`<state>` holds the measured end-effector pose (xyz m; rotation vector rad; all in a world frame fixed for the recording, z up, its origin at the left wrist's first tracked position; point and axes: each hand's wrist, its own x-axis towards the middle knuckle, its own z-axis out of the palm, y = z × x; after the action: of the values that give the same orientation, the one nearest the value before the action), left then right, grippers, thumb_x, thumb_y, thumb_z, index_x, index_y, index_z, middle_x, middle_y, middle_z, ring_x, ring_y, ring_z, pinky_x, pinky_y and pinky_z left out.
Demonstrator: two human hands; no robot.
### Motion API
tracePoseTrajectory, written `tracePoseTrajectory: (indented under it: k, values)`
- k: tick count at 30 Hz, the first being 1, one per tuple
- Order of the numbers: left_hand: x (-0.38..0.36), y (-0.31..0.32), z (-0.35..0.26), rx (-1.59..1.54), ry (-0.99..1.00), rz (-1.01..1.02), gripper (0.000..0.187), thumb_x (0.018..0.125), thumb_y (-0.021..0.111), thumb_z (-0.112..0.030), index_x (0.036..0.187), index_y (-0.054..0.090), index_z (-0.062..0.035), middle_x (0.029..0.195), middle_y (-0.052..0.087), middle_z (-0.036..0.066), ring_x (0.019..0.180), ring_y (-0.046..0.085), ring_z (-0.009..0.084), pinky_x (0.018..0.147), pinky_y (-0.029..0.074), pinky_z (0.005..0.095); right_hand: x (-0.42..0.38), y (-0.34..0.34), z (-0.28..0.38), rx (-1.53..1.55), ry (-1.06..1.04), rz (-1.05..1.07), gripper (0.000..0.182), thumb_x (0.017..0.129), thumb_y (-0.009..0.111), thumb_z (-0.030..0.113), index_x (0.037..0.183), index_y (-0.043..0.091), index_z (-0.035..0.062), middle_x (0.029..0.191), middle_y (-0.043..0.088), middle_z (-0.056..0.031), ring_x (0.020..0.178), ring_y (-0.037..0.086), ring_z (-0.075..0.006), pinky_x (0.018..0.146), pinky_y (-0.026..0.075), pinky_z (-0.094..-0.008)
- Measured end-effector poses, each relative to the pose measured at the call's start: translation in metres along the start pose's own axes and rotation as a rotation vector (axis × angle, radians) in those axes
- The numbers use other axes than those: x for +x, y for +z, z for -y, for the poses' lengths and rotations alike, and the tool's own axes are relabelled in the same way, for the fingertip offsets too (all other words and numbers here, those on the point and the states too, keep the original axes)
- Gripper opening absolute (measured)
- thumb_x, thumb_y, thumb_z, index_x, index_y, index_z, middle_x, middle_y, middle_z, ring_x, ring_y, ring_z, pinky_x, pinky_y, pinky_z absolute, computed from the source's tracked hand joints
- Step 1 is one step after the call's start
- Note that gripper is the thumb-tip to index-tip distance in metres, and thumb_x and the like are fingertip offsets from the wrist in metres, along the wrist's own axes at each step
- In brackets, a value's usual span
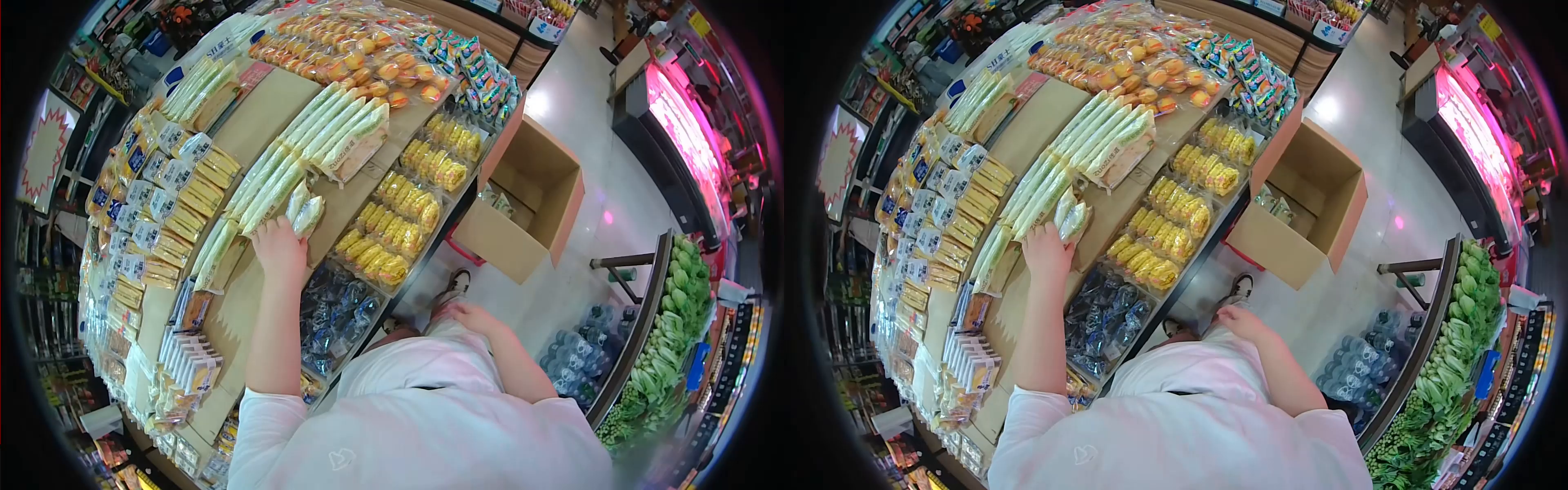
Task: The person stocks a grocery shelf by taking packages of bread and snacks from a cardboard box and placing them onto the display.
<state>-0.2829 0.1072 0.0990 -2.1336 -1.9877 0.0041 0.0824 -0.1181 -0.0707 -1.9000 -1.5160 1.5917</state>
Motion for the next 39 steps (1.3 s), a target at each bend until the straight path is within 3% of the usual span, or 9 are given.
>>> tracePoseTrajectory:
  k: [6,13,16,19,23,25,28,31,39]
  values:
    - [-0.012,-0.029,-0.011,-0.375,-0.171,0.361,0.043,0.075,0.077,-0.021,0.107,0.056,-0.0018,0.107,0.065,0.014,0.096,0.063,0.0301,0.082,0.049,0.0440,0.025,-0.038,0.040,0.222,-0.032,0.062,0.029,0.096,0.054,0.026,0.117,0.060,0.0069,0.106,0.069,-0.0073,0.101,0.063,-0.0184,0.088,0.049,-0.0318]
    - [-0.008,-0.088,-0.115,-1.670,-0.145,0.620,0.058,0.079,0.070,0.005,0.132,0.048,-0.0011,0.119,0.061,0.010,0.109,0.059,0.0179,0.093,0.048,0.0321,0.035,-0.088,0.119,0.979,-0.514,0.125,0.059,0.090,0.067,0.021,0.138,0.037,0.0059,0.129,0.054,-0.0114,0.119,0.053,-0.0200,0.103,0.041,-0.0347]
    - [-0.003,-0.074,-0.212,-1.614,0.202,0.695,0.058,0.077,0.076,-0.007,0.128,0.049,-0.0011,0.113,0.063,0.009,0.105,0.061,0.0189,0.088,0.050,0.0341,0.027,-0.119,0.139,1.343,-0.606,-0.026,0.070,0.085,0.073,0.015,0.142,0.033,0.0076,0.127,0.054,-0.0095,0.119,0.053,-0.0203,0.102,0.042,-0.0349]
    - [0.012,-0.071,-0.293,-1.218,0.379,0.543,0.053,0.080,0.074,-0.011,0.126,0.050,-0.0027,0.107,0.064,0.010,0.097,0.062,0.0168,0.082,0.050,0.0314,0.042,-0.173,0.112,1.429,-0.351,-0.203,0.071,0.082,0.075,0.011,0.141,0.034,0.0079,0.124,0.057,-0.0090,0.115,0.055,-0.0204,0.098,0.046,-0.0358]
    - [0.049,-0.012,-0.355,-1.112,0.388,0.819,0.041,0.083,0.070,-0.013,0.119,0.054,-0.0015,0.108,0.062,0.015,0.097,0.062,0.0237,0.082,0.050,0.0359,0.068,-0.265,0.046,1.426,-0.008,-0.543,0.058,0.082,0.074,0.007,0.131,0.043,0.0092,0.116,0.061,-0.0074,0.104,0.061,-0.0189,0.089,0.052,-0.0356]
    - [0.075,-0.012,-0.376,-0.892,0.632,0.318,0.038,0.085,0.068,-0.015,0.120,0.056,-0.0046,0.117,0.058,0.019,0.107,0.058,0.0307,0.088,0.048,0.0411,0.086,-0.313,0.004,1.303,-0.108,-0.742,0.053,0.082,0.074,0.007,0.126,0.045,0.0077,0.112,0.062,-0.0080,0.098,0.062,-0.0190,0.084,0.054,-0.0360]
    - [0.107,-0.013,-0.409,-0.530,0.611,-0.003,0.042,0.086,0.065,-0.017,0.127,0.055,-0.0103,0.123,0.053,0.021,0.111,0.052,0.0374,0.097,0.043,0.0428,0.135,-0.352,-0.089,0.626,0.244,-1.012,0.064,0.074,0.082,0.026,0.120,0.046,0.0014,0.111,0.062,-0.0161,0.096,0.064,-0.0259,0.083,0.051,-0.0360]
    - [0.125,0.015,-0.432,-0.487,0.527,0.026,0.046,0.087,0.062,-0.016,0.133,0.053,-0.0182,0.125,0.052,0.021,0.108,0.056,0.0378,0.093,0.047,0.0429,0.194,-0.344,-0.169,0.475,0.563,-1.061,0.066,0.073,0.083,0.028,0.120,0.045,-0.0004,0.114,0.061,-0.0155,0.099,0.062,-0.0257,0.086,0.050,-0.0376]
    - [0.144,0.045,-0.453,-0.418,0.316,0.502,0.062,0.085,0.053,0.000,0.138,0.047,-0.0312,0.110,0.056,0.013,0.089,0.061,0.0344,0.075,0.052,0.0443,0.273,-0.255,-0.310,0.578,0.749,-0.801,0.078,0.076,0.079,0.027,0.135,0.037,-0.0018,0.130,0.051,-0.0240,0.119,0.052,-0.0357,0.100,0.041,-0.0406]
